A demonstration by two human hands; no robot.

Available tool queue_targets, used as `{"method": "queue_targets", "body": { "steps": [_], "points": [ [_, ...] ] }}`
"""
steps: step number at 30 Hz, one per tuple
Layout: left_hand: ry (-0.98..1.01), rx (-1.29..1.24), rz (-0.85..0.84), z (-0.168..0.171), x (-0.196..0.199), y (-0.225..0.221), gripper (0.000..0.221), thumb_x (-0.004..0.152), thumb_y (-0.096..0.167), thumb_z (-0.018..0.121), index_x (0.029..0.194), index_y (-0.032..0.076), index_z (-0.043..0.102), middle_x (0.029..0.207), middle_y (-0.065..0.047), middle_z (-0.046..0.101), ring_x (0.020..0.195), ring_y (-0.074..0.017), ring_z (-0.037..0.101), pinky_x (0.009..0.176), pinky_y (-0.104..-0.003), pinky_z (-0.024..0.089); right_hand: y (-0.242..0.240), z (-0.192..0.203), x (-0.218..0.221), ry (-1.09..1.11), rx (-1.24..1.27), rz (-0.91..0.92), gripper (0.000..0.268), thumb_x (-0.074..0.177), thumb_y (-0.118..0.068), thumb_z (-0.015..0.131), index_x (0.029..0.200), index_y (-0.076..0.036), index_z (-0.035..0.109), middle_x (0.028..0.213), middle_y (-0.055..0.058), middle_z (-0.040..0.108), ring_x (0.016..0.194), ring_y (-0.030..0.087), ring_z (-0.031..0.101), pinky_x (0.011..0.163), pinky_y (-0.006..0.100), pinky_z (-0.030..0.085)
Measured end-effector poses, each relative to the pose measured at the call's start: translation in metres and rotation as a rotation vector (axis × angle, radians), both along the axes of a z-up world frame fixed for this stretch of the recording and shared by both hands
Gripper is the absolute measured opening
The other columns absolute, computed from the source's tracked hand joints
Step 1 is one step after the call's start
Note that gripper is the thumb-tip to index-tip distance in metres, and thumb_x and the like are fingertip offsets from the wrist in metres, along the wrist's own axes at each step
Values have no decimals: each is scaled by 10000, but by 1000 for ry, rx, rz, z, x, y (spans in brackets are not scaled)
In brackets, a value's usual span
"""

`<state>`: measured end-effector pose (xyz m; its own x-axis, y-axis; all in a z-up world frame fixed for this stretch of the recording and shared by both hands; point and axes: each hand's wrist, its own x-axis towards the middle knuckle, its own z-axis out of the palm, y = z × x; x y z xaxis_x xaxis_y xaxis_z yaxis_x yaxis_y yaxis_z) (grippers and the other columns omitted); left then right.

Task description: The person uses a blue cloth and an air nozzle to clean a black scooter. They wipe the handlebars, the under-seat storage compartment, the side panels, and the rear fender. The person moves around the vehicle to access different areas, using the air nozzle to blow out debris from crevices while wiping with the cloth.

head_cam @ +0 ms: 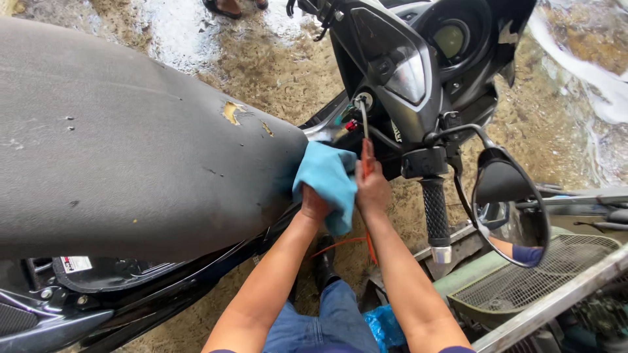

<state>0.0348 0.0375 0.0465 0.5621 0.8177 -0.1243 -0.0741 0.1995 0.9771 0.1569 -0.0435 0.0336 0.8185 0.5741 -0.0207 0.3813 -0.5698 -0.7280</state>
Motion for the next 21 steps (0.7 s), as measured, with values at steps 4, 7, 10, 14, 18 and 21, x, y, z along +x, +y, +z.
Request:
{"method": "queue_targets", "body": {
  "steps": [4, 7, 10, 14, 18, 21],
  "points": [
    [-302, -473, 150, 11, 13, 21, 661, 911, 257, 616, 1471, 12, 366, 1457, -259, 376, 1372, -386, 302, 1125, -424, 264, 28, 14, 17, 0, -72, -97, 489, 994, -509, 596, 1258, -107, 685, 1052, 230, 752, 998, 449, 708, 824, 529, 563],
    [-411, -633, 115, 19, 17, 25, 641, 913, 263, 615, 1456, 18, 379, 1435, -248, 387, 1349, -377, 313, 1107, -420, 274, 29, 24, 23, 3, 2, -98, 499, 970, -497, 589, 1276, -112, 673, 1061, 229, 747, 993, 439, 712, 812, 525, 567],
    [-448, -683, 74, 28, 17, 27, 621, 915, 269, 614, 1441, 25, 392, 1413, -237, 397, 1326, -368, 325, 1090, -417, 284, 52, 32, 25, -31, 50, 23, 521, 947, -469, 549, 1339, -138, 639, 1093, 224, 730, 970, 457, 693, 797, 534, 551],
    [-479, -697, 62, 39, 2, 23, 595, 919, 276, 612, 1422, 33, 409, 1383, -223, 411, 1295, -356, 340, 1067, -412, 297, 78, 25, 21, 11, -109, 77, 495, 977, -497, 572, 1249, -98, 682, 1074, 248, 736, 1026, 461, 683, 869, 531, 539],
    [-511, -688, 78, 53, -4, 19, 569, 922, 284, 611, 1402, 42, 427, 1354, -209, 425, 1265, -344, 355, 1044, -407, 311, 1, 25, 3, 32, -114, 171, 510, 961, -438, 528, 1346, -120, 629, 1125, 254, 719, 1009, 470, 667, 825, 524, 536],
    [-522, -688, 74, 61, 13, 10, 550, 924, 289, 610, 1388, 48, 440, 1332, -198, 435, 1242, -335, 366, 1027, -404, 321, -76, 28, 9, -32, 124, 213, 547, 959, -378, 494, 1428, -115, 594, 1220, 268, 692, 1007, 467, 659, 804, 514, 535]
  ]
}}
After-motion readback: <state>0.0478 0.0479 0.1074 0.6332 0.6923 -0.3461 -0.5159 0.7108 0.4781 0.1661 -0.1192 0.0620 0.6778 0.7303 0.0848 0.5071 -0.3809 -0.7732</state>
